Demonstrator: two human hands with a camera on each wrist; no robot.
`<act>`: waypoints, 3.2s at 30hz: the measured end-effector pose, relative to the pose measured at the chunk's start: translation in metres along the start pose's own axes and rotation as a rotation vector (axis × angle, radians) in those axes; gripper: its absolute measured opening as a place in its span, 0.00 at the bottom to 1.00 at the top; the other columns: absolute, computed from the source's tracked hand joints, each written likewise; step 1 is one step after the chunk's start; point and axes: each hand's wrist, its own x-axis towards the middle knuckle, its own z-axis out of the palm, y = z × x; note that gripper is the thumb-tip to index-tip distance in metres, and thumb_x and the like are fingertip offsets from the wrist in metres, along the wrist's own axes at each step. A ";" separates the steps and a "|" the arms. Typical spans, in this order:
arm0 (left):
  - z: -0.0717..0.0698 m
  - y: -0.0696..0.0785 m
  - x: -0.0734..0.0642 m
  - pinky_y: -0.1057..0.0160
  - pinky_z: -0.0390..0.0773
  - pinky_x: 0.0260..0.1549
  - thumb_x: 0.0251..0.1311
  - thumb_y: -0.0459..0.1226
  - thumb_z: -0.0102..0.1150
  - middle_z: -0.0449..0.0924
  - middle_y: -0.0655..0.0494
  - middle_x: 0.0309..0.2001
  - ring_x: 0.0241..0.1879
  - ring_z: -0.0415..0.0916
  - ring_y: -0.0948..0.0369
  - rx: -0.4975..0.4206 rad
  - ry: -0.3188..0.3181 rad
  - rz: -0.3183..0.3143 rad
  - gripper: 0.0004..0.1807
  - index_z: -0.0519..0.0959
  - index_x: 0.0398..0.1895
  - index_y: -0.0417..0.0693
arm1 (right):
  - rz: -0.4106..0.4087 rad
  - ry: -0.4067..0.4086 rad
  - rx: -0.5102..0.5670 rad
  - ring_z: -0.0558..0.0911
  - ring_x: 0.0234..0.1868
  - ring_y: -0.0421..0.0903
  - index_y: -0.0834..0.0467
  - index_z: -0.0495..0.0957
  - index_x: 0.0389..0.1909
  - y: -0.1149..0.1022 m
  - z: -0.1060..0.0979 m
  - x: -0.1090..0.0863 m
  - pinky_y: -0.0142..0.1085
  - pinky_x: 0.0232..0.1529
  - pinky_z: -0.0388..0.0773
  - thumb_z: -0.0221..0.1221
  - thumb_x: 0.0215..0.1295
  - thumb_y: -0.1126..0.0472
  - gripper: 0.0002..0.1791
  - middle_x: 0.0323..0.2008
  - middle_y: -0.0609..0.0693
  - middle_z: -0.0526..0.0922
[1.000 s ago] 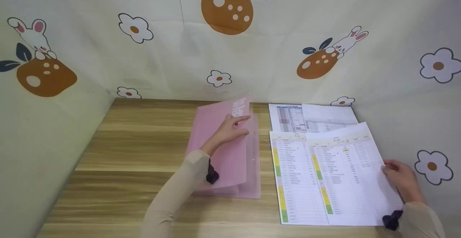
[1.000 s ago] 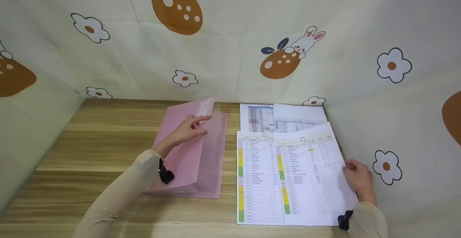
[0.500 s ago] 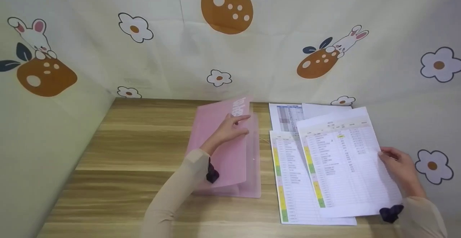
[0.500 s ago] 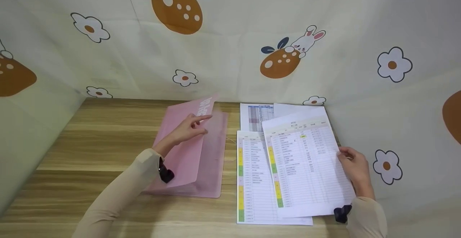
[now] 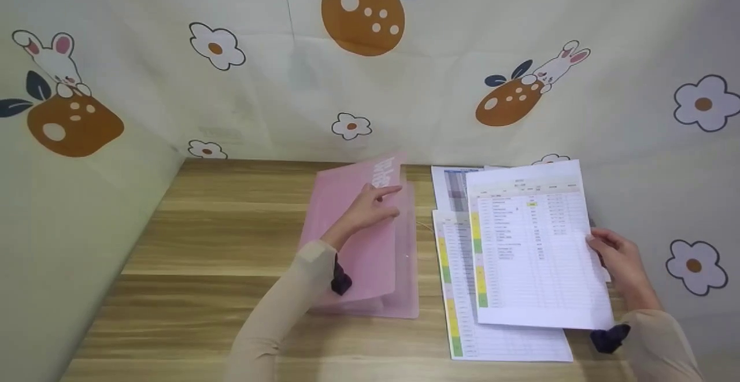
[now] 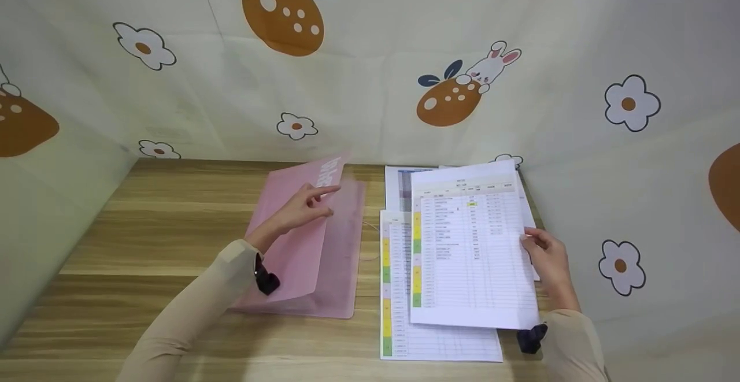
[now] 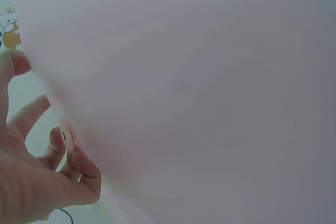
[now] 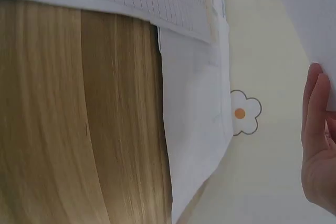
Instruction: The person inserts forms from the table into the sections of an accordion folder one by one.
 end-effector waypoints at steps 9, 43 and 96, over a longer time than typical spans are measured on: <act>0.001 -0.003 0.000 0.63 0.61 0.30 0.44 0.40 0.59 0.61 0.49 0.38 0.36 0.60 0.57 -0.012 -0.005 0.004 0.29 0.71 0.56 0.54 | 0.064 -0.128 0.421 0.75 0.29 0.37 0.45 0.78 0.30 -0.009 0.014 -0.003 0.29 0.28 0.71 0.56 0.58 0.63 0.07 0.29 0.42 0.77; 0.002 -0.003 0.001 0.62 0.63 0.33 0.47 0.41 0.60 0.62 0.48 0.41 0.40 0.61 0.56 -0.006 -0.017 -0.007 0.28 0.71 0.57 0.55 | 0.123 -0.220 0.692 0.78 0.30 0.43 0.53 0.79 0.31 -0.039 0.074 -0.006 0.32 0.29 0.73 0.50 0.61 0.69 0.11 0.30 0.49 0.78; 0.004 0.001 0.002 0.61 0.61 0.36 0.42 0.40 0.60 0.61 0.48 0.42 0.40 0.60 0.56 -0.023 -0.005 -0.054 0.30 0.71 0.56 0.56 | 0.145 -0.197 0.629 0.78 0.31 0.44 0.70 0.64 0.53 -0.054 0.174 -0.015 0.33 0.34 0.73 0.48 0.61 0.70 0.18 0.33 0.50 0.77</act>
